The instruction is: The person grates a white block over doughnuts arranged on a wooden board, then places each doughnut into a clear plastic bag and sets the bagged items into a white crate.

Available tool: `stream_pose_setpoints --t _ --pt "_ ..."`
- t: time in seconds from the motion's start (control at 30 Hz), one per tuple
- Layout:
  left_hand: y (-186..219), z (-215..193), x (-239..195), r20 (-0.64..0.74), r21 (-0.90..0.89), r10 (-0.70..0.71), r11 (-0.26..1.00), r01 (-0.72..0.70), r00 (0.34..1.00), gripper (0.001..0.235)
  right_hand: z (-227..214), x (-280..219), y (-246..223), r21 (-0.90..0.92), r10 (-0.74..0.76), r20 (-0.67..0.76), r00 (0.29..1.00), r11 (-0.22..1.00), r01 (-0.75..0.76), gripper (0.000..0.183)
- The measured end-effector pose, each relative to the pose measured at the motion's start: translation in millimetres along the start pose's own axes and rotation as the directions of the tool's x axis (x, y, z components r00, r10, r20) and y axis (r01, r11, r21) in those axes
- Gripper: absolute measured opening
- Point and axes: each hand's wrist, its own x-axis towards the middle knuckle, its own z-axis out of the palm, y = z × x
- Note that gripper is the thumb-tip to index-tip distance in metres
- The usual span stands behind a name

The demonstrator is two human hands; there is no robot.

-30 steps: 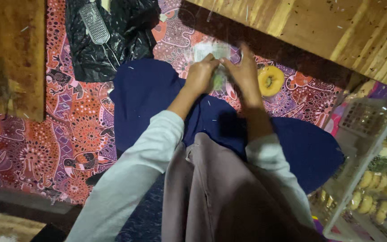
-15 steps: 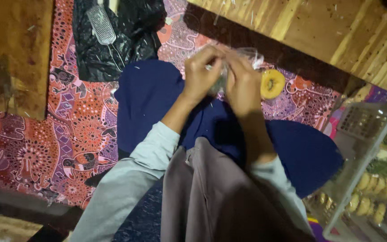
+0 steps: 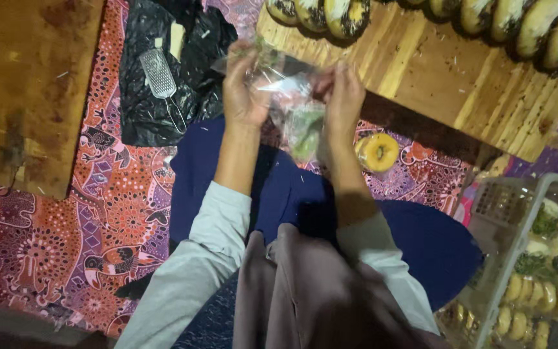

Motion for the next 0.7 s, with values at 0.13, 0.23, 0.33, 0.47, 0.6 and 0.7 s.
stream_pose_setpoints --t 0.13,0.23,0.33,0.47,0.6,0.7 --pt "15 19 0 -0.193 -0.267 -0.126 0.961 0.071 0.973 0.036 1 64 3 0.636 0.128 -0.070 0.989 0.769 -0.055 0.080" --pt "16 25 -1 -0.242 -0.346 -0.198 0.932 0.106 0.950 0.057 -1 82 -9 0.667 0.051 -0.228 0.972 0.735 0.118 0.096" --pt "10 13 3 -0.163 -0.415 -0.279 0.889 0.190 0.946 0.064 -12 83 -14 0.204 -0.293 -0.369 0.882 0.900 0.385 0.098" --pt "-7 -10 12 -0.111 -0.436 -0.301 0.871 0.226 0.947 0.047 -35 94 -9 -0.638 -0.539 -0.247 0.806 0.716 0.283 0.118" --pt "-20 -21 18 -0.160 -0.527 -0.360 0.819 0.229 0.919 0.058 -41 108 -31 -0.743 -0.539 -0.237 0.808 0.637 0.206 0.119" --pt "-24 -16 18 -0.033 -0.595 -0.276 0.778 0.203 0.961 0.060 -39 71 -69 -0.575 -0.401 -0.304 0.864 0.800 0.169 0.108"
